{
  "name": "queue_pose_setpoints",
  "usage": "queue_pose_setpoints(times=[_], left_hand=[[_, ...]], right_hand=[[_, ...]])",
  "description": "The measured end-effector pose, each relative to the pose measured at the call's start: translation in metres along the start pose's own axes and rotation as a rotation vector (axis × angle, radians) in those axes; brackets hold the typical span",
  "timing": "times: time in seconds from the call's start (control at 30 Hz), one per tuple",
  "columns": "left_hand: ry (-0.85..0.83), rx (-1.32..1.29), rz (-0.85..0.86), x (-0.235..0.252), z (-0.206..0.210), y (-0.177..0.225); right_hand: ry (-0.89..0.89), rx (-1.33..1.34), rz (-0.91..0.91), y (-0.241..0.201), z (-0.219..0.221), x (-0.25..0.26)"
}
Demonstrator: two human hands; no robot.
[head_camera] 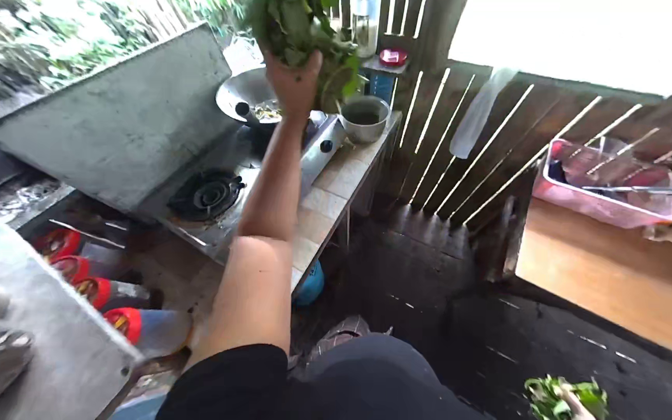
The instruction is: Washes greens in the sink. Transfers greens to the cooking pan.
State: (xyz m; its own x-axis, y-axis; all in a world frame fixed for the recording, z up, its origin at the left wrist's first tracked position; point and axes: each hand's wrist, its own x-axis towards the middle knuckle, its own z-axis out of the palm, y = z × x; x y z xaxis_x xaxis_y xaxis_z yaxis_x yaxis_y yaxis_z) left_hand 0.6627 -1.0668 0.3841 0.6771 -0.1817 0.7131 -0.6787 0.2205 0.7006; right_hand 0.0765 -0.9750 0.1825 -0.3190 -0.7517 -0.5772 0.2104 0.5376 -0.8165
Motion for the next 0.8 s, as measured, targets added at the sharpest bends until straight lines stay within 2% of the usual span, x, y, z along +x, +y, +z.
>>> queue_pose_setpoints(times=[0.03,0.07,0.13,0.27,0.4,0.47,0.53,0.6,0.67,0.73,0.8], left_hand=[[0.017,0.087,0.026,0.025,0.005,-0.016],[0.047,0.184,0.034,0.050,0.010,-0.033],[0.113,0.356,0.020,0.092,0.021,-0.067],[0.176,0.568,-0.127,0.136,0.034,-0.136],[0.178,0.643,-0.262,0.154,0.043,-0.210],[0.102,0.693,-0.400,0.160,0.042,-0.247],[-0.104,0.772,-0.686,0.161,0.040,-0.271],[-0.379,0.851,-0.881,0.166,0.040,-0.272],[-0.628,0.948,-0.921,0.178,0.044,-0.255],[-0.703,0.992,-0.904,0.195,0.045,-0.237],[-0.695,1.086,-0.836,0.214,0.046,-0.211]], right_hand=[[-0.116,0.011,-0.033,0.008,0.009,0.064],[-0.220,0.019,-0.066,0.003,0.031,0.108],[-0.366,-0.034,-0.146,-0.026,0.104,0.145],[-0.574,-0.095,-0.195,-0.074,0.269,0.138],[-0.830,-0.290,-0.259,-0.122,0.407,0.105],[-0.986,-0.381,-0.323,-0.147,0.464,0.093],[-1.110,-0.478,-0.391,-0.166,0.519,0.083],[-1.264,-0.595,-0.508,-0.183,0.577,0.073],[-1.419,-0.663,-0.712,-0.195,0.637,0.053],[-1.567,-0.643,-0.930,-0.206,0.692,0.024],[-1.685,-0.554,-1.123,-0.208,0.750,-0.005]])
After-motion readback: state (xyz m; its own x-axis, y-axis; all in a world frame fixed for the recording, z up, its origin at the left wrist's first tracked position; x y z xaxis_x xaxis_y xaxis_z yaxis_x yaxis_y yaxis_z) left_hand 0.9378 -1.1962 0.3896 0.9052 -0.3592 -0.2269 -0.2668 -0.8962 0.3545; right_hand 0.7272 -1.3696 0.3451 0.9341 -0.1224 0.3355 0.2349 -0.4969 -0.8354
